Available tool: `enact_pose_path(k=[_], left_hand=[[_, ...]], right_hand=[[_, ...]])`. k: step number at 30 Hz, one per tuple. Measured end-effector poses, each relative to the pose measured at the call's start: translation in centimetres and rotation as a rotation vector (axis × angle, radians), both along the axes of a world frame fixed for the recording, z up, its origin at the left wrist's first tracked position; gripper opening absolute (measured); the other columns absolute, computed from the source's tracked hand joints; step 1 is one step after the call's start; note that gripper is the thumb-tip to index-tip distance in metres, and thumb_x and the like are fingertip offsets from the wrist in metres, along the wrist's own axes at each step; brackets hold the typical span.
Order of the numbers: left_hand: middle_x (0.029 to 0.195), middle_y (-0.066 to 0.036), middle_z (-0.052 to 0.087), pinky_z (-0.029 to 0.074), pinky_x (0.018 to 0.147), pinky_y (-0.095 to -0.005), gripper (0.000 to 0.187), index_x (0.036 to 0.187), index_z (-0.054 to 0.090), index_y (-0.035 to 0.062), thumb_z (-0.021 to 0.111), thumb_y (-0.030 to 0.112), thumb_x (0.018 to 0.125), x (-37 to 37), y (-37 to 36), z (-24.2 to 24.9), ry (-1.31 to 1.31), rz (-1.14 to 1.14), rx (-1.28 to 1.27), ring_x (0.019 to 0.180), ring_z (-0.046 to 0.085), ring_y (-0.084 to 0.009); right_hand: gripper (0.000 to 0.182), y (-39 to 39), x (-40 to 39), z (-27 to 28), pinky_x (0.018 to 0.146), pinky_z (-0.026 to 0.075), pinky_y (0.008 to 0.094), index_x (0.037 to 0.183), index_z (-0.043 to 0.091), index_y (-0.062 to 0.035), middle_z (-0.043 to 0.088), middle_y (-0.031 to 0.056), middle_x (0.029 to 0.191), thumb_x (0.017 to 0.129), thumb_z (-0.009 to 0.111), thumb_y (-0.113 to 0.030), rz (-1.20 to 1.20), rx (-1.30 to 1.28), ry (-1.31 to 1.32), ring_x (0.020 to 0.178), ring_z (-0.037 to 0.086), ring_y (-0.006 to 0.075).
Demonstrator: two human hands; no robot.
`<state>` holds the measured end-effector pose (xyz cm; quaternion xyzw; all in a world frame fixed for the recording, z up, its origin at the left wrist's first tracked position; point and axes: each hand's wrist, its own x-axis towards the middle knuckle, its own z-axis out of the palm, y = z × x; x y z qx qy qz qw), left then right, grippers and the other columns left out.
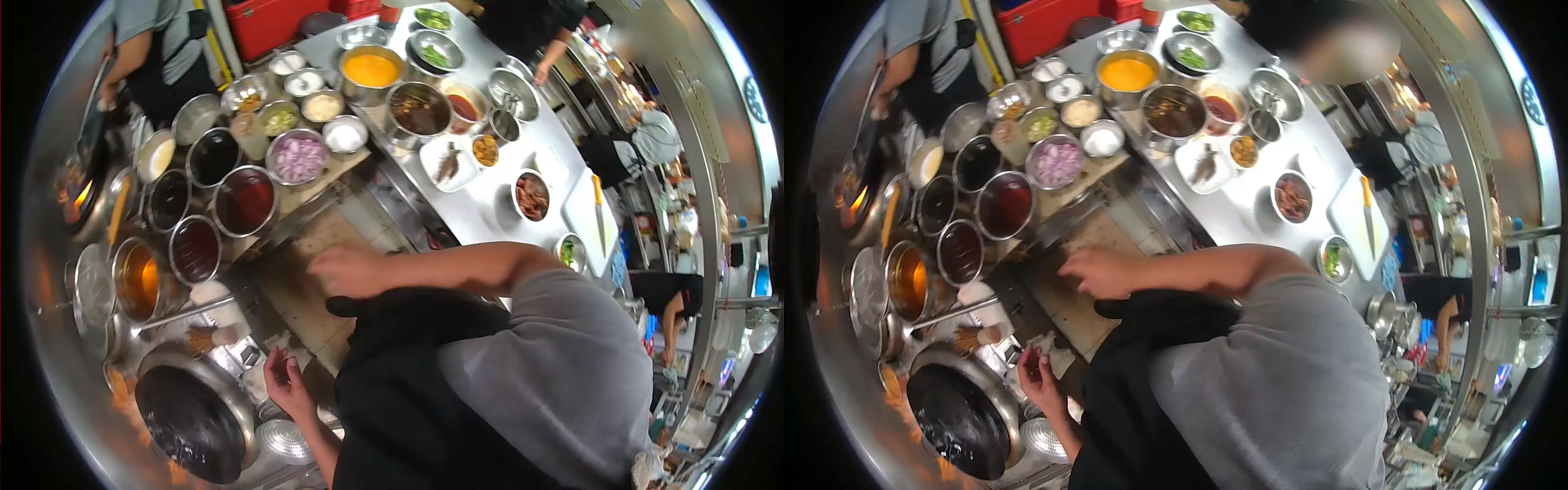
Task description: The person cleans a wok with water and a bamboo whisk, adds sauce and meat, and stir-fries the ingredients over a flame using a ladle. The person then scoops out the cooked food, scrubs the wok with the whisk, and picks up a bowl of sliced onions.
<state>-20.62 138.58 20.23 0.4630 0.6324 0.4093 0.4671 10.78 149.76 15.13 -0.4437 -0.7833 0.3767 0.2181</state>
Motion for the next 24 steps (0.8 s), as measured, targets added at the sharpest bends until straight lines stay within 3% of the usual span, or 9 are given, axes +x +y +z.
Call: enact_pose_path(k=[5, 7, 9, 13, 19, 20, 22, 23, 24], left_hand=[[0.125, -0.013, 0.07, 0.051, 0.102, -0.0325, 0.039, 0.139, 0.062, -0.0017, 0.07, 0.01, 0.102, 5.0, 2.9, -0.3, -0.063, -0.102, -0.031, 0.114, 0.065, -0.0189], [0.125, -0.013, 0.069, 0.051, 0.103, -0.0327, 0.037, 0.138, 0.062, -0.0015, 0.068, 0.008, 0.103, 7.7, 4.2, 0.2, -0.07, -0.12, -0.051, 0.115, 0.065, -0.0188], [0.123, -0.011, 0.069, 0.051, 0.101, -0.0311, 0.037, 0.138, 0.062, -0.0006, 0.069, 0.006, 0.102, 9.8, 5.2, 0.2, -0.18, -0.163, -0.035, 0.113, 0.065, -0.0169], [0.123, -0.009, 0.069, 0.05, 0.099, -0.03, 0.038, 0.138, 0.062, 0.0008, 0.069, 0.005, 0.101, 13.3, 6.7, 0.5, -0.146, -0.248, -0.053, 0.108, 0.064, -0.0145], [0.118, -0.009, 0.074, 0.055, 0.09, -0.0313, 0.039, 0.134, 0.065, 0.0011, 0.072, 0.002, 0.096, 16.7, 8.4, 0.1, -0.12, -0.23, -0.113, 0.097, 0.068, -0.0148], [0.119, -0.009, 0.073, 0.056, 0.089, -0.0308, 0.039, 0.134, 0.065, 0.0013, 0.073, 0.002, 0.096, 17.1, 8.5, -0.3, -0.123, -0.233, -0.111, 0.096, 0.068, -0.0142], [0.119, -0.009, 0.073, 0.056, 0.088, -0.0304, 0.04, 0.135, 0.065, 0.0015, 0.073, 0.003, 0.096, 17.4, 8.1, -1.8, -0.111, -0.173, -0.095, 0.096, 0.068, -0.0137], [0.119, -0.008, 0.073, 0.056, 0.089, -0.0303, 0.039, 0.135, 0.064, 0.0018, 0.072, 0.003, 0.097, 17.8, 7.8, -2.2, -0.164, -0.168, -0.123, 0.097, 0.068, -0.0135], [0.12, -0.006, 0.072, 0.055, 0.09, -0.0302, 0.038, 0.135, 0.063, 0.0021, 0.072, 0.004, 0.098, 18.4, 7.7, -2.8, -0.225, -0.161, -0.139, 0.099, 0.068, -0.0132]], right_hand=[[0.046, -7.3, 32.9, 0.0, 0.085, 0.058, 0.0436, 0.128, 0.066, -0.0073, 0.072, 0.019, 0.118, 0.086, 0.055, 0.008, -1.048, 0.032, -0.359, 0.099, 0.072, 0.0353], [0.033, -10.5, 41.4, 4.4, 0.091, 0.057, 0.0472, 0.122, 0.061, -0.001, 0.071, 0.0223, 0.118, 0.09, 0.062, -0.006, -1.328, -0.143, -0.517, 0.105, 0.07, 0.0391], [0.064, -13.9, 48.1, 4.1, 0.099, 0.056, 0.046, 0.125, 0.06, 0.0018, 0.07, 0.0269, 0.125, 0.073, 0.088, -0.024, -1.658, -0.318, -0.769, 0.119, 0.069, 0.0417], [0.045, -19.3, 52.7, 0.8, 0.07, 0.061, 0.0444, 0.098, 0.072, 0.0098, 0.075, 0.0212, 0.098, 0.089, 0.071, -0.034, -1.485, -1.034, -0.691, 0.084, 0.075, 0.0331], [0.017, -25.0, 53.6, -3.5, 0.051, 0.045, 0.0384, 0.09, 0.06, -0.0112, 0.056, 0.0072, 0.078, 0.097, 0.063, -0.026, -1.714, -0.794, 0.29, 0.062, 0.056, 0.0202], [0.019, -25.0, 54.7, -3.1, 0.048, 0.041, 0.036, 0.092, 0.059, -0.0114, 0.056, 0.0067, 0.08, 0.1, 0.061, -0.028, -1.644, -0.856, 0.024, 0.06, 0.054, 0.0201], [0.02, -25.5, 55.5, -2.4, 0.045, 0.036, 0.034, 0.089, 0.057, -0.0125, 0.056, 0.0063, 0.077, 0.104, 0.057, -0.026, -1.579, -0.793, 0.371, 0.057, 0.052, 0.0196], [0.024, -26.5, 58.2, -4.1, 0.045, 0.036, 0.0331, 0.087, 0.055, -0.0137, 0.052, 0.0043, 0.069, 0.105, 0.052, -0.029, -1.371, -0.82, 0.222, 0.056, 0.051, 0.0188], [0.007, -27.3, 61.1, -5.2, 0.043, 0.038, 0.0345, 0.096, 0.059, -0.0067, 0.058, 0.0089, 0.074, 0.091, 0.058, -0.001, -1.412, -0.888, 0.279, 0.052, 0.052, 0.0175]])
